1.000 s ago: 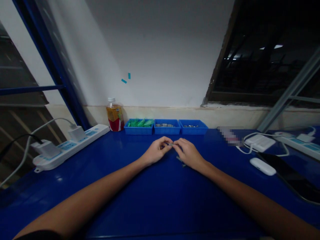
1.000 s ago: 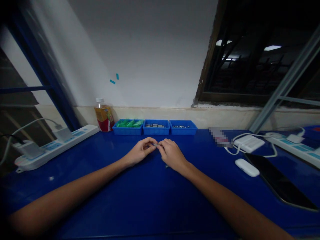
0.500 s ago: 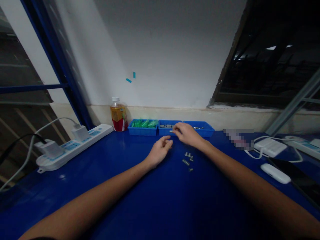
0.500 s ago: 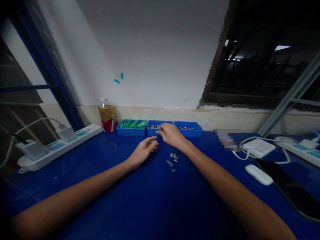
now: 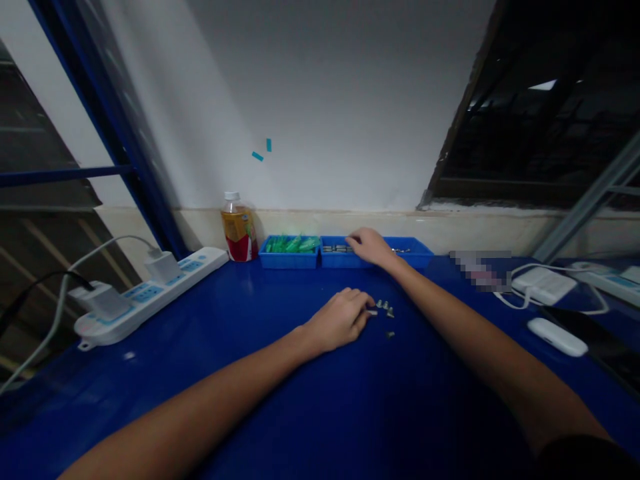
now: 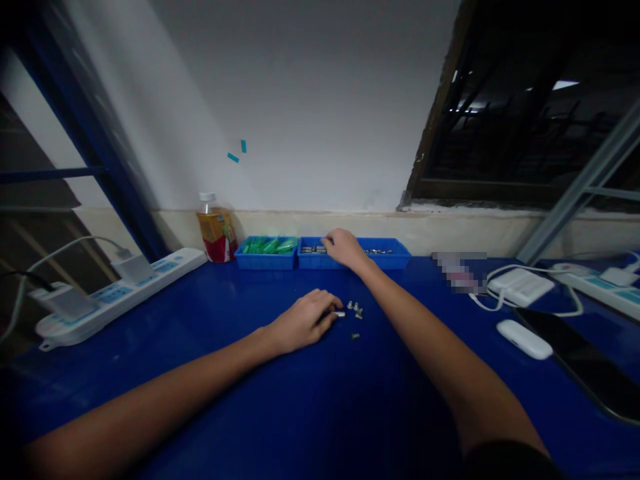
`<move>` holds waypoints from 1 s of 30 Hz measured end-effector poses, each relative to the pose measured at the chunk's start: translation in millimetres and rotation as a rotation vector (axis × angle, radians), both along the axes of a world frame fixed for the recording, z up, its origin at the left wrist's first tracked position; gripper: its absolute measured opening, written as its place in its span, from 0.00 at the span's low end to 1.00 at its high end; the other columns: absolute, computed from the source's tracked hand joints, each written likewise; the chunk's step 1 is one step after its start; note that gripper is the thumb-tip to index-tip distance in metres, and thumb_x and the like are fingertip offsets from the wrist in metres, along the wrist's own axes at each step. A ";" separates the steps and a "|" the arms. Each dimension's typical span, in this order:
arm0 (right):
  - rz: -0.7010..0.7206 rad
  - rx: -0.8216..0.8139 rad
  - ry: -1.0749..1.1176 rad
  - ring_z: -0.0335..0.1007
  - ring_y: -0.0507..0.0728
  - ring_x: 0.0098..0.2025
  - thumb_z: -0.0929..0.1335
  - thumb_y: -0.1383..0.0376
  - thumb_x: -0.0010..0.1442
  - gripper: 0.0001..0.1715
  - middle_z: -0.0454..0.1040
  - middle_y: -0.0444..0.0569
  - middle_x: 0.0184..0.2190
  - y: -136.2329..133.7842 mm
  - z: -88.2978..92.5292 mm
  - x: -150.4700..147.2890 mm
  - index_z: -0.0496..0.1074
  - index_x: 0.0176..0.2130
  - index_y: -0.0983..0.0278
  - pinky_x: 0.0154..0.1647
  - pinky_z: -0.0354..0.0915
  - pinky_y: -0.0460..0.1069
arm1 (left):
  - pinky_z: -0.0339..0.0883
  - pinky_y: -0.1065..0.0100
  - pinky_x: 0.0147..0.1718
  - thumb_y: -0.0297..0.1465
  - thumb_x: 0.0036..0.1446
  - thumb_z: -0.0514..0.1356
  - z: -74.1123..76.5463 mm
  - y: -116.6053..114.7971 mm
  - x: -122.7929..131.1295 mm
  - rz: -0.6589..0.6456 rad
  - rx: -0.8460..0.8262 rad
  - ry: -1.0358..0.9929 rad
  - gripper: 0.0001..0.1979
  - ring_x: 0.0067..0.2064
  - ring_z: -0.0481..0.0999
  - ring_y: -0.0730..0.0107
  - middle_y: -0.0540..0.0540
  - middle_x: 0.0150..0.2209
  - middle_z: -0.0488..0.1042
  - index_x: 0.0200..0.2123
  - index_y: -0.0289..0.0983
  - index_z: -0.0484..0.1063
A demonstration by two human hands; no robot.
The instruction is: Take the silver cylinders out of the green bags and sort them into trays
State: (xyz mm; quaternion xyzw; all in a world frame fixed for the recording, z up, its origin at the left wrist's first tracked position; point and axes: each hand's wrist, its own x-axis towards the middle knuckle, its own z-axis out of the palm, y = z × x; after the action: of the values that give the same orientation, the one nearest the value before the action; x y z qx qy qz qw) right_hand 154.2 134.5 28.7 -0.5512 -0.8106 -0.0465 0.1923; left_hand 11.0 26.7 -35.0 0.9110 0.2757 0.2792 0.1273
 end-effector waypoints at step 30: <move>0.224 0.193 0.329 0.68 0.56 0.36 0.64 0.64 0.62 0.08 0.71 0.48 0.33 -127.4 -49.3 32.2 0.68 0.43 0.64 0.38 0.64 0.49 | 0.61 0.67 0.37 0.35 0.65 0.47 6.1 -0.6 -1.5 0.237 -0.021 -0.206 0.13 0.36 0.71 0.65 0.46 0.33 0.72 0.34 0.38 0.67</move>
State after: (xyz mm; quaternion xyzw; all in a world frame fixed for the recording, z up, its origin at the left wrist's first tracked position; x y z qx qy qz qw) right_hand 186.3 7.1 -20.6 -0.4368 -0.8162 -0.0118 0.3781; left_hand 9.5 26.1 -29.0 0.8371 0.3697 0.3815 0.1307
